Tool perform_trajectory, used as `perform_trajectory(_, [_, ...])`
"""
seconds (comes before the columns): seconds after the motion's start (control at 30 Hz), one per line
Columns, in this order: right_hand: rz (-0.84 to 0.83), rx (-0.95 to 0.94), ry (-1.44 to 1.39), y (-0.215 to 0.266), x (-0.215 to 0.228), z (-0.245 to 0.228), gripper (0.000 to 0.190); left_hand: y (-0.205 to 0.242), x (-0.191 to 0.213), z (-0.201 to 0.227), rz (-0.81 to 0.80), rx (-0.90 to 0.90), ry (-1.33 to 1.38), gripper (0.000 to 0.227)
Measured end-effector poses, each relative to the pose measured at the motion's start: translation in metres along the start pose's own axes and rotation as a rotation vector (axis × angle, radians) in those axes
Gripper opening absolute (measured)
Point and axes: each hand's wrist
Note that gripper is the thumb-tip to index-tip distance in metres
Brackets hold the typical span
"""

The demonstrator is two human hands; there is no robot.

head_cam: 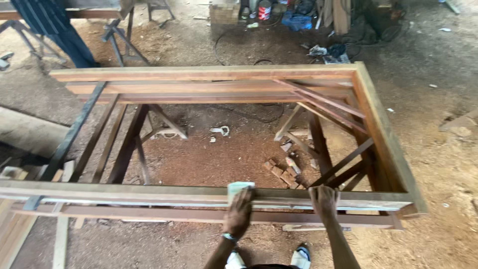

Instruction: The person is sanding the surface of a wooden window frame by hand with a piece of sandpaper, moving it along the long sections and corners of the wood.

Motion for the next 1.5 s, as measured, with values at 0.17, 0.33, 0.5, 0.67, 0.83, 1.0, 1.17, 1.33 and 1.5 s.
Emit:
perform_trajectory(0.17, [-0.033, -0.005, -0.051, -0.005, -0.005, 0.006, 0.038, -0.022, -0.010, -0.011, 0.073, 0.130, -0.191, 0.055])
perform_trajectory(0.33, [-0.079, 0.051, -0.072, 0.008, -0.015, 0.021, 0.038, -0.050, -0.039, 0.068, -0.093, 0.142, -0.215, 0.066])
perform_trajectory(0.5, [-0.033, 0.176, -0.020, 0.012, -0.021, 0.029, 0.038, -0.028, -0.056, 0.105, 0.048, -0.116, -0.092, 0.061])
perform_trajectory(0.67, [-0.176, 0.202, -0.135, 0.010, -0.016, 0.032, 0.041, -0.030, -0.053, 0.078, 0.040, -0.022, -0.374, 0.065])
perform_trajectory(0.83, [-0.325, 0.232, -0.330, -0.003, -0.004, 0.052, 0.040, -0.068, -0.075, 0.118, 0.081, 0.152, -0.347, 0.060])
perform_trajectory(1.0, [-0.074, 0.323, -0.328, -0.014, 0.011, 0.112, 0.046, -0.053, -0.087, 0.182, 0.344, -0.179, -0.132, 0.055])
perform_trajectory(1.17, [0.045, 0.241, -0.246, -0.010, 0.033, 0.180, 0.044, -0.055, -0.052, 0.150, -0.363, 0.524, -0.184, 0.059])
perform_trajectory(1.33, [0.056, 0.211, -0.269, -0.011, 0.055, 0.180, 0.037, -0.068, -0.094, 0.137, 0.412, 0.045, -0.348, 0.053])
perform_trajectory(1.5, [0.125, 0.172, -0.287, -0.008, 0.061, 0.169, 0.033, -0.078, -0.124, 0.225, 0.240, -0.113, -0.143, 0.060])
Point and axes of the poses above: each hand's wrist, its own y-axis away from the middle knuckle, its own x-axis out of the back of the hand, z = x × y, and after that the axes turned 12 degrees about z, right-handed
